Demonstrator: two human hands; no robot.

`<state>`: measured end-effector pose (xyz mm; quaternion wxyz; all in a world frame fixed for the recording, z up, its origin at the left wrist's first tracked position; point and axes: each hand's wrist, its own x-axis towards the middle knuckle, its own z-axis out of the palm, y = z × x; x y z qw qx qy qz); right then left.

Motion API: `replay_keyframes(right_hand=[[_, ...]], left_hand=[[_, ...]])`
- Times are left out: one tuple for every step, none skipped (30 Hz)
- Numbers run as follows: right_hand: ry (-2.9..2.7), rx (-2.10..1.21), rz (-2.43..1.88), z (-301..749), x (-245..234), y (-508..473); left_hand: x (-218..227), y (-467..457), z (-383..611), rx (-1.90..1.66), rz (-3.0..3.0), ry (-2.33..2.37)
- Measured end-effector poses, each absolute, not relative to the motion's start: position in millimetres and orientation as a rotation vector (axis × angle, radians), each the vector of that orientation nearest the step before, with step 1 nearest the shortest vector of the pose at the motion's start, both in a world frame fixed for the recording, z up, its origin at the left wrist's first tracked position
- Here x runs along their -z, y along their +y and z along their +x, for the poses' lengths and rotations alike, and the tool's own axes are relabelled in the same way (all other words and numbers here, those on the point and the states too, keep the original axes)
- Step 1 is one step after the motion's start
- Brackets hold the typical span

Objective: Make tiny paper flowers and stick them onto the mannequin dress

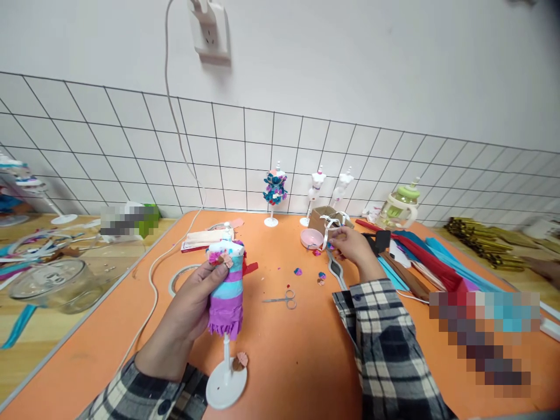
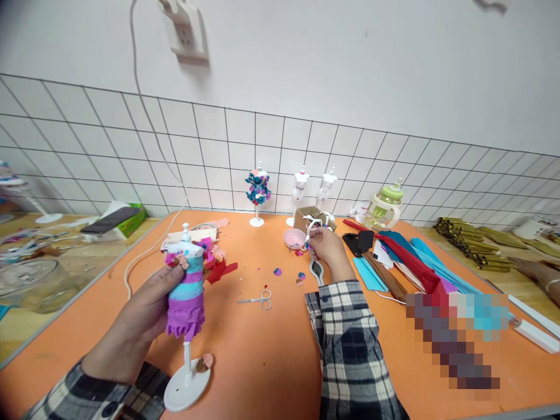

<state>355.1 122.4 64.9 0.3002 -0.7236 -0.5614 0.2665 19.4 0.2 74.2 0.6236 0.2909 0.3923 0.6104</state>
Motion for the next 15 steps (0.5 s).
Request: replay_keyframes(right_hand=[[-1.477,-0.751,-1.854,352,-73,117],[-1.465,-0.786,-1.793,349,-80,112],[-1.456,-0.808,-1.743,344,-87,106],[-1.447,-0.821,-1.693,340,-94,101],[-1.437,-0.83,-1.641,334,-100,95],[-1.425,-0.841,-1.577,328,-106,88],[-1.404,-0.88,-1.466,320,-112,82],[-1.384,-0.935,-1.355,313,-117,75],[-1.37,-1.005,-1.252,304,-122,68],[-1.371,-1.083,-1.154,296,-126,61],[-1.376,-1.155,-1.069,288,-130,54],[-1.387,-1.226,-0.998,280,-133,47],[-1.4,-1.295,-0.936,272,-135,40],[-1.412,-1.357,-0.884,266,-136,35],[-1.429,-1.412,-0.842,260,-137,30]], left_hand=[[-75,0,20,-1.397,0.682,0.896],[-75,0,21,-1.392,0.696,0.893],[-75,-1,22,-1.389,0.71,0.895],[-75,-1,22,-1.39,0.724,0.901],[-75,-1,22,-1.398,0.739,0.914],[-74,-1,23,-1.41,0.753,0.931],[-74,-1,23,-1.424,0.766,0.946],[-73,-1,23,-1.436,0.776,0.956],[-73,-2,24,-1.444,0.781,0.962],[-73,-2,25,-1.445,0.78,0.961],[-72,-2,26,-1.435,0.775,0.955],[-72,-2,27,-1.418,0.769,0.947],[-72,-3,28,-1.395,0.764,0.938],[-71,-3,30,-1.369,0.761,0.928],[-71,-4,31,-1.341,0.759,0.918]])
